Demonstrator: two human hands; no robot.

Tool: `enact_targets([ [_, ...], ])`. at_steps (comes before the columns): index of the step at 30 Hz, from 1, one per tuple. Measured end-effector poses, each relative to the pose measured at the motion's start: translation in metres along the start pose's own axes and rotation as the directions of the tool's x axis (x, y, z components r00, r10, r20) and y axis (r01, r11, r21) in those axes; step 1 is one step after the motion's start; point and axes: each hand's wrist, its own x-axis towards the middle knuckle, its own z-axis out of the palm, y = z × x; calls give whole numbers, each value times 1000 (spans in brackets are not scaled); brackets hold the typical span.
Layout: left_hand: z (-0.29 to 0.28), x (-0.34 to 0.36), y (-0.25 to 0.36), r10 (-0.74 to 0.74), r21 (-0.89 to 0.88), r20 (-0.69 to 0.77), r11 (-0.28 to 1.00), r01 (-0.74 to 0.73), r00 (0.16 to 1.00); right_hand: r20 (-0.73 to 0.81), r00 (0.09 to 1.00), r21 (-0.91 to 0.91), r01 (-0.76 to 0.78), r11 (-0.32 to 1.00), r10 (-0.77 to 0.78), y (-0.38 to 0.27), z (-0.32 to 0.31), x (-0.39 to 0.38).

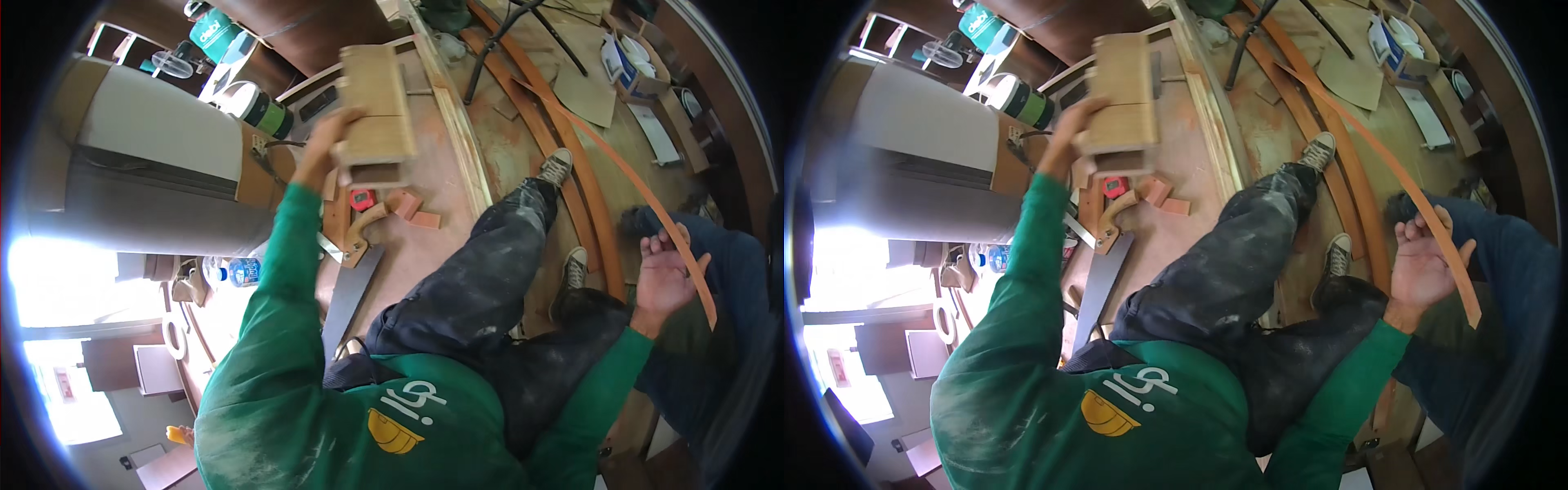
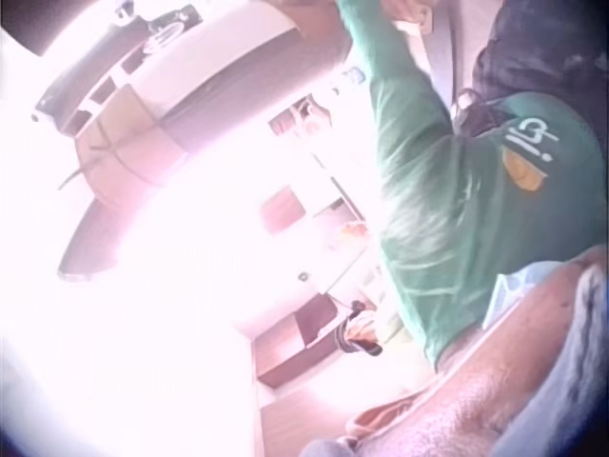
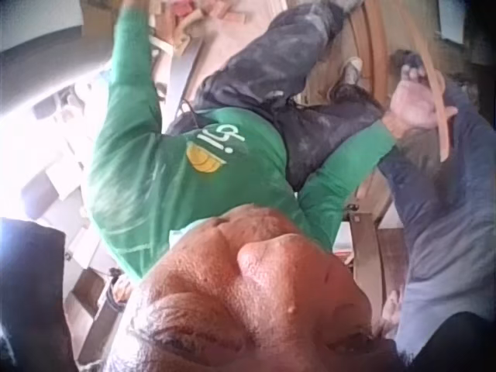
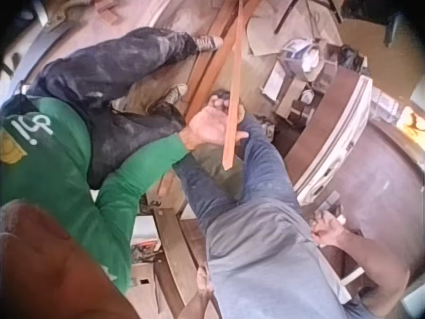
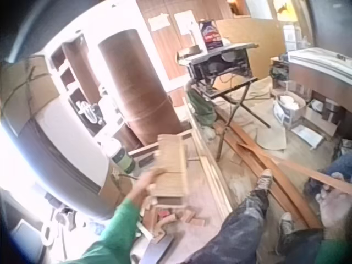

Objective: The person measures and cuts small wooden pieces, fits them into a jig, and سپس checks the alignment of curved wooden panels.

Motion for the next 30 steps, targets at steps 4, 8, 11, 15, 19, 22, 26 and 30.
enact_targets([
  [4,-56,-131,45,-64,-137,-54,989,56,996,44,998,-12,-44,999,45,-3,-9,-2],
  [8,-75,-204,68,31,63,-112,998,-24,993,5,999,32,-48,998,48,-4,-6,3],
  [11,-63,-211,61,163,193,-154,972,-132,975,66,996,45,-70,997,67,-4,-9,7],
  [15,-28,-194,31,183,336,-148,934,-125,972,137,983,22,-124,992,120,6,-5,14],
  [19,54,-138,27,-12,734,-143,669,114,990,23,979,-61,-202,978,203,2,2,-5],
  [22,97,-102,17,74,747,-77,665,8,994,98,935,-139,-327,935,341,26,18,-19],
  [26,141,-64,-25,161,709,-55,702,-75,985,1,824,-258,-547,797,566,61,41,-62],
  [30,163,-54,-32,136,690,-63,721,-55,989,-199,821,-513,-552,657,535,94,74,-90],
])
